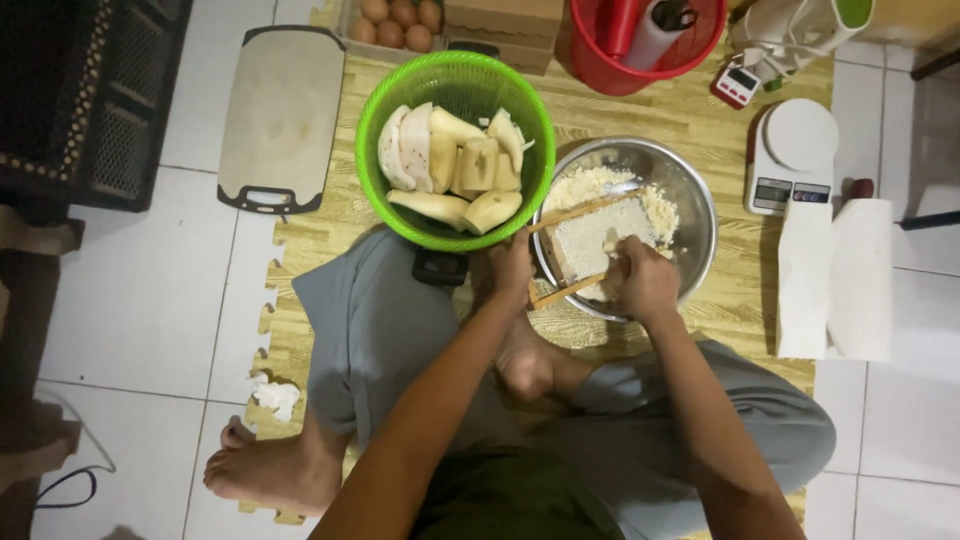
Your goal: Grating peeled cassava roots into a bowl using a manual handheld grater while sitting on the floor.
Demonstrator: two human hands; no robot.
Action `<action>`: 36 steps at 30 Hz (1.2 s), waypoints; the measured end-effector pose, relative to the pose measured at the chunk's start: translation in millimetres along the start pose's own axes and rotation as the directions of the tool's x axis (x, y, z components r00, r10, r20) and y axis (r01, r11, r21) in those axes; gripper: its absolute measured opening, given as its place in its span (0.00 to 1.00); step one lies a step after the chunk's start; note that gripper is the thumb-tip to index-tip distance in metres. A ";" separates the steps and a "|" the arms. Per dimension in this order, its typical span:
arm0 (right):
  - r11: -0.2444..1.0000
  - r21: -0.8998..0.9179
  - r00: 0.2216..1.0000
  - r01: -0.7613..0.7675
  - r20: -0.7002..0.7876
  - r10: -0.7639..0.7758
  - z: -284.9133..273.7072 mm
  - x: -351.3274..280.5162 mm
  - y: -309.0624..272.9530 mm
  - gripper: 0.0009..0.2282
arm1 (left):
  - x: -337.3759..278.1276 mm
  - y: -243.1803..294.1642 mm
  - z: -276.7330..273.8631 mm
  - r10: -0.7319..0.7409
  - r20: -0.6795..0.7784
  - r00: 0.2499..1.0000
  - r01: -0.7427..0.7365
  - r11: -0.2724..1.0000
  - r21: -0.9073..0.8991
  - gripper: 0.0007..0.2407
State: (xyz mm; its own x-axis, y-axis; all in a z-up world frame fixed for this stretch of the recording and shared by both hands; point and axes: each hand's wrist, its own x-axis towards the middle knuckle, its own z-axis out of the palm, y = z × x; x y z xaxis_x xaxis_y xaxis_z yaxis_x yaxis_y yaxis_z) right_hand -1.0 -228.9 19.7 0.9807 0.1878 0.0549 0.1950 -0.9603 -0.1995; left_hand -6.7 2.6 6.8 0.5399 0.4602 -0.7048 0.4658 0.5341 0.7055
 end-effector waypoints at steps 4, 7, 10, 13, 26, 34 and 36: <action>1.000 0.009 1.000 0.003 -0.002 -0.003 8.9 16.7 19.1 0.05 | 8.2 -6.7 3.3 0.028 0.010 1.000 -0.028 0.999 -0.035 0.15; 0.970 -0.134 0.963 -0.204 0.153 0.224 19.0 28.9 42.1 0.10 | 13.9 -8.5 5.3 0.015 -0.004 1.000 -0.015 1.000 -0.017 0.14; 0.986 -0.029 0.978 -0.167 0.126 0.169 5.3 18.8 24.0 0.09 | 4.5 -3.5 2.8 0.023 -0.002 1.000 -0.023 1.000 -0.020 0.14; 0.984 0.173 0.998 -0.045 0.052 0.037 -10.1 10.9 -24.7 0.07 | -0.8 8.9 3.0 0.037 -0.025 0.999 -0.036 0.999 0.013 0.15; 0.983 0.034 0.978 -0.178 0.114 0.173 1.6 47.2 28.6 0.08 | 1.4 5.1 4.5 0.034 -0.004 0.999 -0.035 0.998 -0.044 0.14; 0.991 0.087 0.994 0.100 0.031 -0.103 3.5 21.9 -32.2 0.13 | -24.2 31.5 -4.9 0.014 0.013 1.000 -0.014 1.000 -0.021 0.13; 1.000 -0.004 0.994 -0.017 0.104 0.017 8.6 35.8 -3.4 0.15 | -31.3 40.6 -2.8 0.002 0.013 1.000 -0.001 0.998 -0.056 0.12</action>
